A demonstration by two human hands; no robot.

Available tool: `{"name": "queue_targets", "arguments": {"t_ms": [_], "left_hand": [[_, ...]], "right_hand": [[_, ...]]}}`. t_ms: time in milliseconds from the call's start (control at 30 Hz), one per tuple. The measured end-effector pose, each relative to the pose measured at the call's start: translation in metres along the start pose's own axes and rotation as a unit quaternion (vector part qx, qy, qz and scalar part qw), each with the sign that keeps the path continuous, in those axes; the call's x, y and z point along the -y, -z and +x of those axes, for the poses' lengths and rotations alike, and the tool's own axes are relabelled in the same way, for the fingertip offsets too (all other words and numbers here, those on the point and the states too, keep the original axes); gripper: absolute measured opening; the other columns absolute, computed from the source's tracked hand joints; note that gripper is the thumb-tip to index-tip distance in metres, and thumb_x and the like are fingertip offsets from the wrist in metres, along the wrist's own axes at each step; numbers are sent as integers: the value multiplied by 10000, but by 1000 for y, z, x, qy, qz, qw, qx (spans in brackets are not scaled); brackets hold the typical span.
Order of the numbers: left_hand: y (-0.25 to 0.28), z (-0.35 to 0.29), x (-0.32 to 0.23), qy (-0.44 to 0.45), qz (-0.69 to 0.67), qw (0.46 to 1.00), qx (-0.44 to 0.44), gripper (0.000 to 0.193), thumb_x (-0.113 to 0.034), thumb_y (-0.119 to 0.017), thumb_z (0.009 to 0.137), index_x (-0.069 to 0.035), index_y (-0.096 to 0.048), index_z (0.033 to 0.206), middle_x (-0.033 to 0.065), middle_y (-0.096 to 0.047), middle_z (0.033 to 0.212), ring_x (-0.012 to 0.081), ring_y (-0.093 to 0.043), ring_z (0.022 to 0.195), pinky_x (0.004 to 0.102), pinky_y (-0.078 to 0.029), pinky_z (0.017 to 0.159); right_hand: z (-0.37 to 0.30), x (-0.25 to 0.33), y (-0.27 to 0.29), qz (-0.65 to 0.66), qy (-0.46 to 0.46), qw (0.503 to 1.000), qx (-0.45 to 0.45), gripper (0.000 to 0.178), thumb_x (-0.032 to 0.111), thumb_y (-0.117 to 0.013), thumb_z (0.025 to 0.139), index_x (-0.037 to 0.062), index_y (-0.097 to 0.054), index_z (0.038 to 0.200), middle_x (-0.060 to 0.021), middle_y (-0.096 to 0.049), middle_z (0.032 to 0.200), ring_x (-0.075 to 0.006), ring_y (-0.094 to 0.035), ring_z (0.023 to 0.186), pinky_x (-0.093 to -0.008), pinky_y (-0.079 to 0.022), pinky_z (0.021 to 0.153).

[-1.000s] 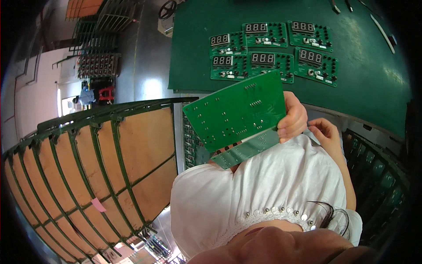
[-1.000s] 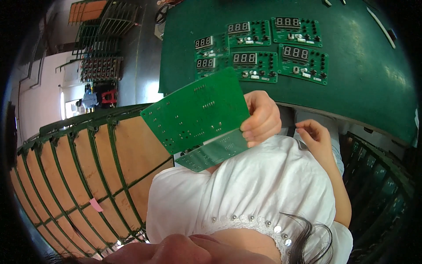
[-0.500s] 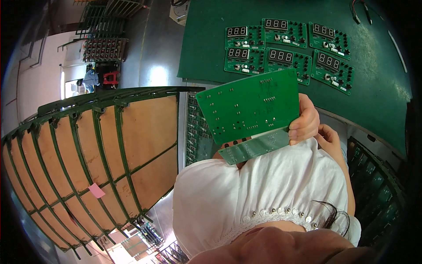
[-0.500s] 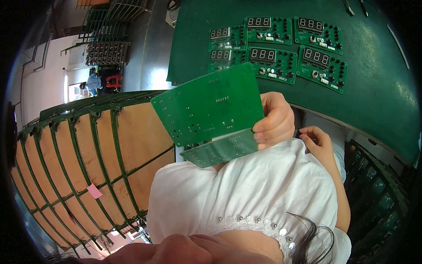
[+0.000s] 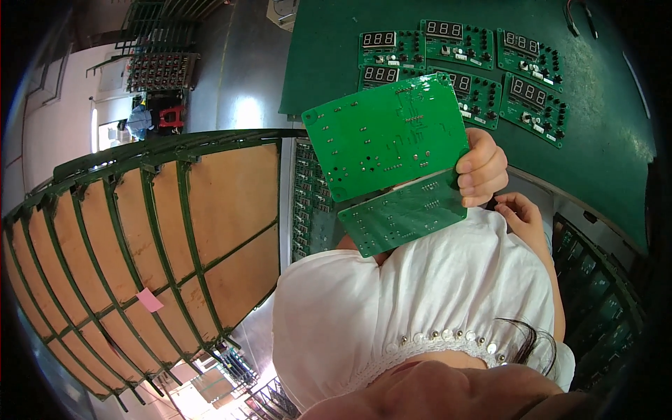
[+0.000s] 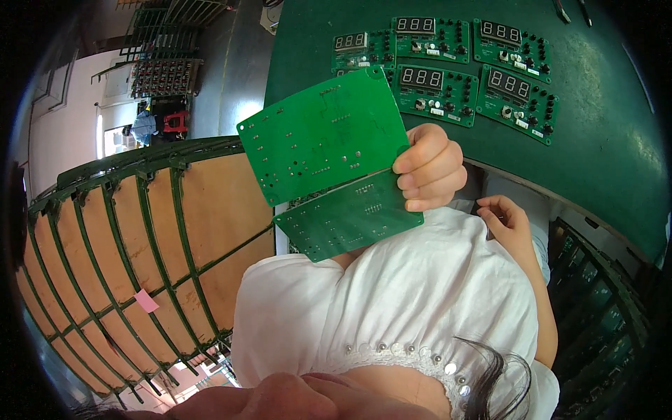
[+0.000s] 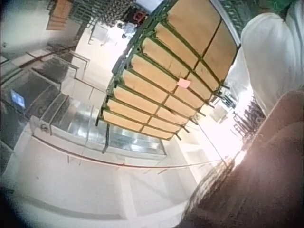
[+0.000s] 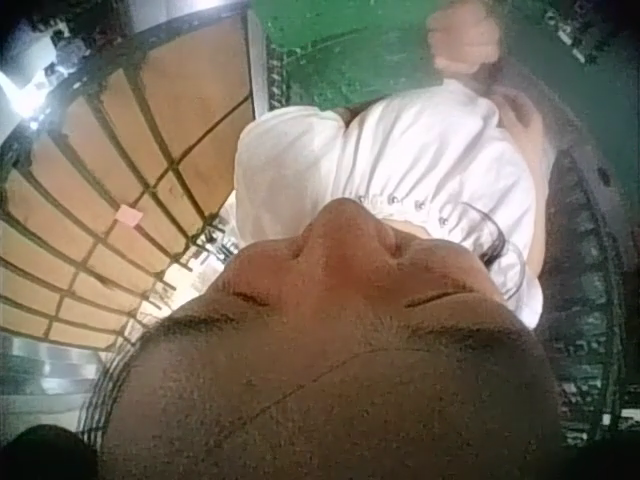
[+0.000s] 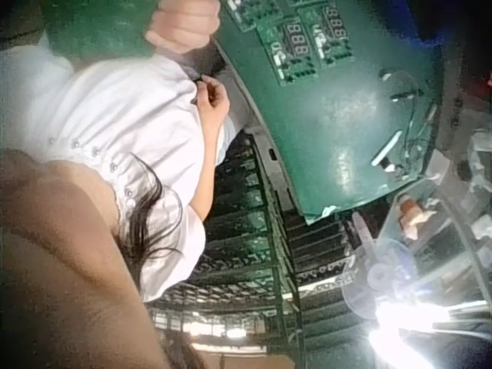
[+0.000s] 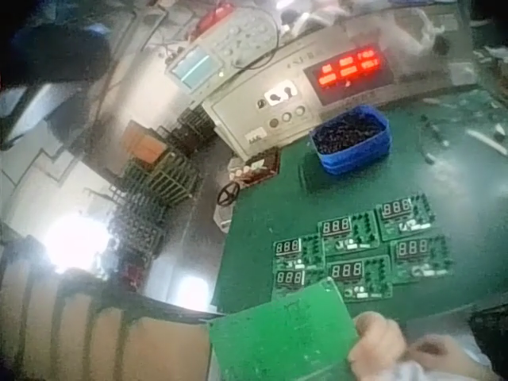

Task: The person inserts small electronic components into green printed circuit boards by hand.

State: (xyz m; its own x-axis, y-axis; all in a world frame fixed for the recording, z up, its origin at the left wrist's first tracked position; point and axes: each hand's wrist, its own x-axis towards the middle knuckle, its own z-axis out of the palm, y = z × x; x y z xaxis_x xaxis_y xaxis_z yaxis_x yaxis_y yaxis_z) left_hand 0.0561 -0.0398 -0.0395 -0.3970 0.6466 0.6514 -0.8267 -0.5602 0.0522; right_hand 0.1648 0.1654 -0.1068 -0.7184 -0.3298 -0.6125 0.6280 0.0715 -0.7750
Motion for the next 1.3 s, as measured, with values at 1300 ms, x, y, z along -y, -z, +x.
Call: {"name": "queue_targets", "arguments": {"t_ms": [1300], "left_hand": [[-24,23,14,-237,-222,924,-203,184,-78,-576,810,-143,-604,640,-3,-517,662,118,-498,674,264,-559,604]], "right_hand": [[-3,2,-4,-9,22,1000,-14,200,114,-616,944,-6,-642,1101,3,-654,891,-45,-556,786,-196,-424,675]]}}
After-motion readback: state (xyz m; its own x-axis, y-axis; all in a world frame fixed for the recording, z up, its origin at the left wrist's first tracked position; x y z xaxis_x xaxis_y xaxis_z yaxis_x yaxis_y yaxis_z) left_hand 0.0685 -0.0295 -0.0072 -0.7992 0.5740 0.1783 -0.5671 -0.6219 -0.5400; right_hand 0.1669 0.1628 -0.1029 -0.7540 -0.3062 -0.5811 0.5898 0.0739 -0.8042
